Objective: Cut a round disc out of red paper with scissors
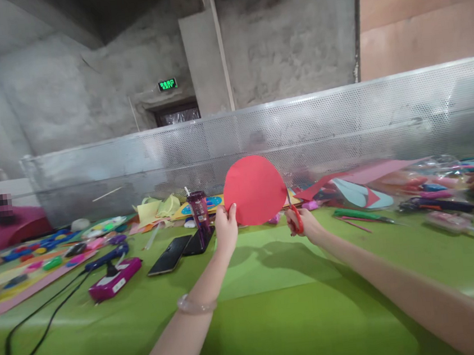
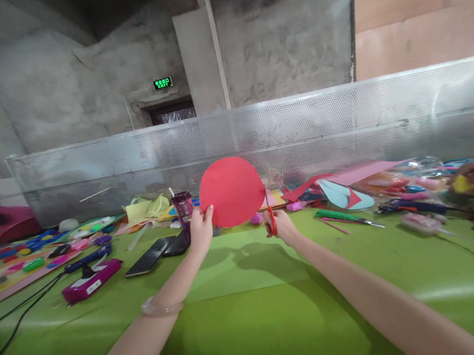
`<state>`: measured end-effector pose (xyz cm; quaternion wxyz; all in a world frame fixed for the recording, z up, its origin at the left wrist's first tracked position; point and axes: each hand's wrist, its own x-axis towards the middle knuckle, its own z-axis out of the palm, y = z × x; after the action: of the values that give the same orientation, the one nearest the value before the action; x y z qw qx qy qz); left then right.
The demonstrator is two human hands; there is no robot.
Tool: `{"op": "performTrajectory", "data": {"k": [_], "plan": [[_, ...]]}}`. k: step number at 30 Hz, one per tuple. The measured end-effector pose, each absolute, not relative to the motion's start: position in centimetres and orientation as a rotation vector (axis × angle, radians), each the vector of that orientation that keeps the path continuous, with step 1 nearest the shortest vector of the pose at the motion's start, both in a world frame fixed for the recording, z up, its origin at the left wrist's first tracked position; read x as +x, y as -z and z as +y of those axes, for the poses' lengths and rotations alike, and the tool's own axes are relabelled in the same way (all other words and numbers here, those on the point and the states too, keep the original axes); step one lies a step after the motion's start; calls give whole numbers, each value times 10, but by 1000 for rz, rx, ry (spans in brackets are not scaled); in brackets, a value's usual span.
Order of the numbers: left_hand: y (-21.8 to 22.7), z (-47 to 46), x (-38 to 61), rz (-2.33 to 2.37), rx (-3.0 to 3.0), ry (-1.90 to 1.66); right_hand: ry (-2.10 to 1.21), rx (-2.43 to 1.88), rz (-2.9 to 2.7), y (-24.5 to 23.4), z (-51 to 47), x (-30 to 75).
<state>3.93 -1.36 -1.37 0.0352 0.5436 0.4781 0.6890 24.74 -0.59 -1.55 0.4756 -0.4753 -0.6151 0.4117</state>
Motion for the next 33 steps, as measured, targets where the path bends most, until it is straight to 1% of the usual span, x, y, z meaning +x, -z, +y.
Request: {"op": "performTrajectory", "data": {"k": [24, 33], "plan": [[11, -12, 33, 1421, 1608, -2139, -923, -1093, -1633, 18, -5, 249], [16, -5, 27, 1380, 1640, -2162, -928, -1095, -1618, 17, -8, 247]]}}
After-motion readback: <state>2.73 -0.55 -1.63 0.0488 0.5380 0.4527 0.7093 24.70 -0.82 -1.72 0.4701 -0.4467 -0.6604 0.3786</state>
